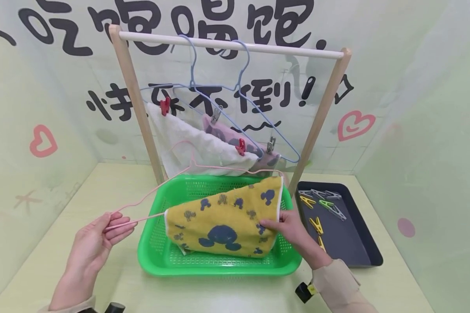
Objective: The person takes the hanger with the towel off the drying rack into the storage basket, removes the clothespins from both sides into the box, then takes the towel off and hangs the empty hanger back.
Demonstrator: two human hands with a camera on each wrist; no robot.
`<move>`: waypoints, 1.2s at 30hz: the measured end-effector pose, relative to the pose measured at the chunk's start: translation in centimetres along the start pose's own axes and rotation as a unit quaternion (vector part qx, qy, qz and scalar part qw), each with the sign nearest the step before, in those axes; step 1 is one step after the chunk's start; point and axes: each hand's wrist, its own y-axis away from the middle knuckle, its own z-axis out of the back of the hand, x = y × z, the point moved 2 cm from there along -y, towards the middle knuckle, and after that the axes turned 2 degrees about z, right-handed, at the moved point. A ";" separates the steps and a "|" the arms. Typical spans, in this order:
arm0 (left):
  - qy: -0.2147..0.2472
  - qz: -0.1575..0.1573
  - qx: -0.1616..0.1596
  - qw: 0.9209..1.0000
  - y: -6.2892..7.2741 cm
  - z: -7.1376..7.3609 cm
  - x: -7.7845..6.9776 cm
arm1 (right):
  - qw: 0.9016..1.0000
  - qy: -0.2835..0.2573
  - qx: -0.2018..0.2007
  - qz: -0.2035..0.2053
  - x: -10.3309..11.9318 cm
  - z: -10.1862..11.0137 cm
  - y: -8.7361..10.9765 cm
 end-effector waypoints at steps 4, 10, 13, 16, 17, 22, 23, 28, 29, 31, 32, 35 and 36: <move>0.001 -0.006 0.008 1.000 0.0 0.1 -0.2 | 1.000 0.001 0.025 0.004 -0.3 0.1 0.3; -0.003 -0.008 0.010 1.000 0.1 0.2 -0.4 | 0.999 0.015 0.052 0.004 -0.3 0.2 0.6; -0.008 -0.010 0.014 1.000 0.2 0.2 -0.4 | 0.998 0.021 0.058 0.000 -0.3 0.4 0.5; -0.020 -0.009 0.021 1.000 0.3 0.1 -0.4 | 0.999 0.025 0.038 -0.005 -0.1 0.8 0.2; -0.027 -0.007 0.023 0.999 0.2 0.0 -0.3 | 1.000 0.023 0.019 -0.009 -0.1 1.0 0.1; -0.046 0.004 0.025 0.999 0.2 -0.3 -0.1 | 0.998 -0.024 -0.059 -0.021 0.3 1.8 -0.5; -0.046 0.005 0.022 0.999 0.2 -0.3 -0.1 | 0.997 -0.036 -0.056 -0.023 0.4 1.7 -0.5; -0.026 0.002 0.009 1.000 0.0 -0.2 -0.1 | 0.997 -0.066 -0.020 -0.028 0.4 1.2 -0.4; -0.023 0.001 0.008 1.000 0.0 -0.1 -0.1 | 0.998 -0.061 -0.017 -0.026 0.4 1.2 -0.3; -0.017 -0.003 0.005 1.000 -0.1 0.0 -0.2 | 0.998 -0.050 -0.011 -0.024 0.4 1.1 -0.2; -0.014 -0.004 0.003 1.000 -0.2 0.0 -0.2 | 0.999 -0.044 -0.010 -0.025 0.4 1.0 -0.1; -0.012 -0.001 -0.003 1.000 -0.1 0.3 -0.3 | 1.000 -0.020 0.000 -0.023 0.3 0.9 0.2; -0.011 0.002 -0.005 1.000 -0.1 0.3 -0.4 | 1.000 -0.013 0.003 -0.024 0.2 0.9 0.3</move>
